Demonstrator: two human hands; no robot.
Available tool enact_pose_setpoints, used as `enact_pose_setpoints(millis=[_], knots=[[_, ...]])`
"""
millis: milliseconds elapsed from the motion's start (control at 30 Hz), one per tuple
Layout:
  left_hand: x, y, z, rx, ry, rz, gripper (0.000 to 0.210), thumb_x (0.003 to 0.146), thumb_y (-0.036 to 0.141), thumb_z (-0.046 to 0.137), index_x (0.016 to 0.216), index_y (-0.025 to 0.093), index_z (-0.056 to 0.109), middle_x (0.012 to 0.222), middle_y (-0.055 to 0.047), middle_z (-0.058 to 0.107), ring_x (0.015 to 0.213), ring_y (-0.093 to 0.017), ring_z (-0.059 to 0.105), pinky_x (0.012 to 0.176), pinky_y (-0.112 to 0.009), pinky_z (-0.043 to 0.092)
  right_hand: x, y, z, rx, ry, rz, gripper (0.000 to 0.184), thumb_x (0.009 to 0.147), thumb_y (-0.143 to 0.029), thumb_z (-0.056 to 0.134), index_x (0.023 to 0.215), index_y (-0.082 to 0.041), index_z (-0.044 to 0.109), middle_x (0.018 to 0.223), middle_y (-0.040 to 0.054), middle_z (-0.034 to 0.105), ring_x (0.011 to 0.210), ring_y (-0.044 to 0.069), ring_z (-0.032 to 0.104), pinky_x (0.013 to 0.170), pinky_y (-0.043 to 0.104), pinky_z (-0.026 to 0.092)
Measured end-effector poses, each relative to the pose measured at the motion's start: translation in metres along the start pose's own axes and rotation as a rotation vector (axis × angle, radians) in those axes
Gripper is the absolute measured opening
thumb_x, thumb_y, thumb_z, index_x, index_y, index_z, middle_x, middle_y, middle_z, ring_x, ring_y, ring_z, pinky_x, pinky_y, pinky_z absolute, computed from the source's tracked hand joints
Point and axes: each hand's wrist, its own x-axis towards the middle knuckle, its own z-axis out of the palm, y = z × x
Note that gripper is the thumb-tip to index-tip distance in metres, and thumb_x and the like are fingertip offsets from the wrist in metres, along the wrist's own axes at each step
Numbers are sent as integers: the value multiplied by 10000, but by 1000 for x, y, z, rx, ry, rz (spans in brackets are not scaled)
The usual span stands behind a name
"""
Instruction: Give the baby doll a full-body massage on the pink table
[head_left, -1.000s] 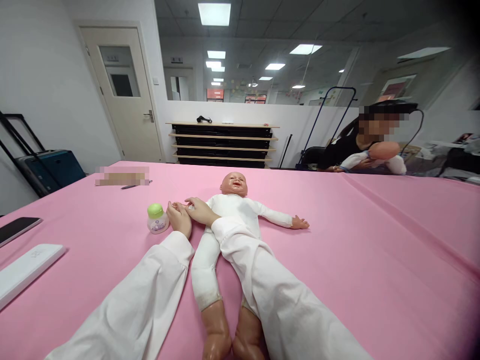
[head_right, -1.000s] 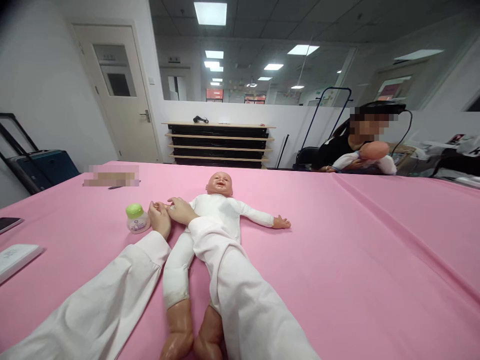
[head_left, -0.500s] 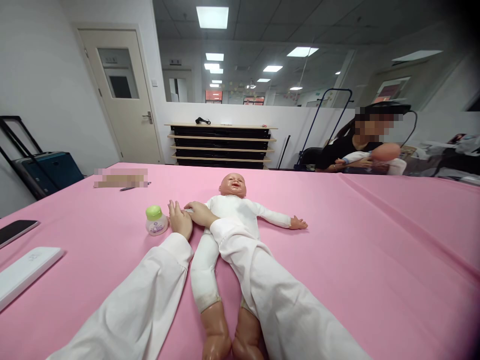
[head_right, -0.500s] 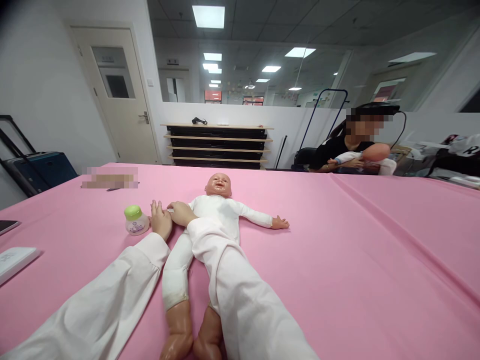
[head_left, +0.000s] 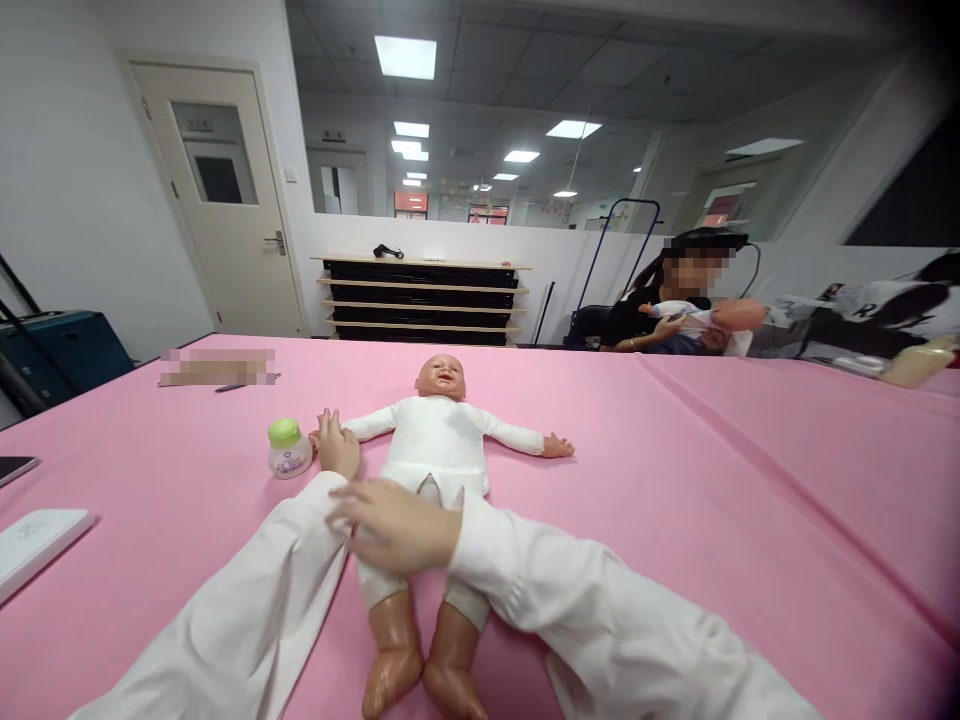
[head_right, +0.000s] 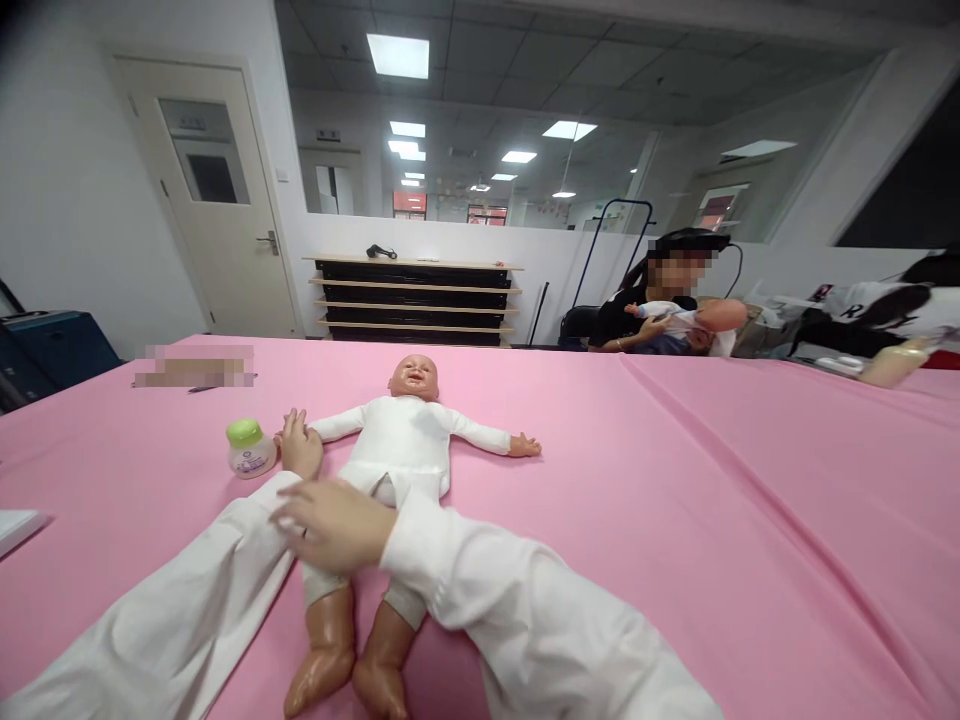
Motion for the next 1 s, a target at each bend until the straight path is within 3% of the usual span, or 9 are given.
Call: enact_pose_setpoints(millis=[67, 200, 367, 467, 600, 667, 733, 833, 1000], knots=[[-4, 7, 0, -15, 12, -4, 448, 794, 89, 325, 1207, 17, 483, 1377, -193, 361, 1339, -281, 214, 1103, -463, 160, -31, -17, -2, 23, -117, -89, 295, 843, -253, 489, 1123, -168, 527, 1225, 65, 531, 1122, 159, 482, 1002, 334, 326], [-24, 25, -11, -108, -39, 193, 426, 778, 111, 341, 1160, 85, 528, 1295, -144, 480, 1290, -244, 336, 1083, -445, 253, -73, -25, -2, 8, -184, -149, 391, 783, -380, 578, 1115, -176, 543, 1299, 54, 476, 1231, 177, 383, 1046, 323, 251], [-62, 39, -44, -164, -216, 545, 331, 839, 192, 355, 1105, 159, 548, 1139, -82, 595, 1111, -198, 527, 958, -378, 432, -81, -21, -7, -41, -304, -273, 566, 693, -367, 637, 1211, -210, 471, 1372, 63, 387, 1297, 219, 282, 1068, 471, 155], [-76, 41, -64, -181, -270, 722, 296, 849, 165, 360, 1077, 181, 548, 1096, -63, 611, 1066, -176, 550, 911, -344, 461, -72, -21, -12, -107, -372, -311, 562, 672, -323, 630, 1198, -196, 480, 1355, 67, 410, 1292, 222, 283, 1042, 491, 195], [-85, 45, -82, -222, -287, 857, 321, 830, 92, 361, 1075, 194, 541, 1061, -69, 612, 1043, -174, 555, 863, -331, 474, -62, -19, -5, -206, -316, -357, 299, 729, -340, 583, 1000, -215, 584, 1162, 32, 560, 1123, 198, 452, 882, 393, 354], [-89, 49, -88, -253, -298, 932, 324, 814, 76, 379, 1063, 196, 547, 1028, -67, 620, 1024, -176, 561, 847, -327, 478, -59, -18, 4, -249, -232, -414, 179, 833, -300, 471, 918, -189, 583, 1039, 21, 601, 1035, 169, 488, 818, 343, 370], [-92, 52, -92, -291, -321, 989, 313, 808, 78, 395, 1046, 200, 557, 988, -61, 630, 1001, -178, 569, 827, -321, 485, -57, -17, 14, -272, -175, -486, 190, 887, -231, 386, 906, -156, 559, 980, 21, 609, 993, 142, 489, 827, 304, 362], [-98, 57, -95, -362, -341, 916, 293, 821, 78, 385, 1016, 202, 565, 970, -58, 619, 982, -174, 566, 806, -312, 495, -54, -17, 20, -296, -119, -495, 202, 907, -221, 356, 942, -132, 534, 959, 25, 606, 914, 138, 491, 827, 290, 357], [-117, 64, -98, -560, -224, 569, 292, 870, 119, 326, 1014, 217, 560, 1007, -69, 577, 966, -176, 557, 792, -323, 517, -50, -16, 14, -168, -2, -334, 158, 882, -293, 435, 932, -161, 505, 953, 9, 619, 893, 139, 496, 878, 302, 337]])
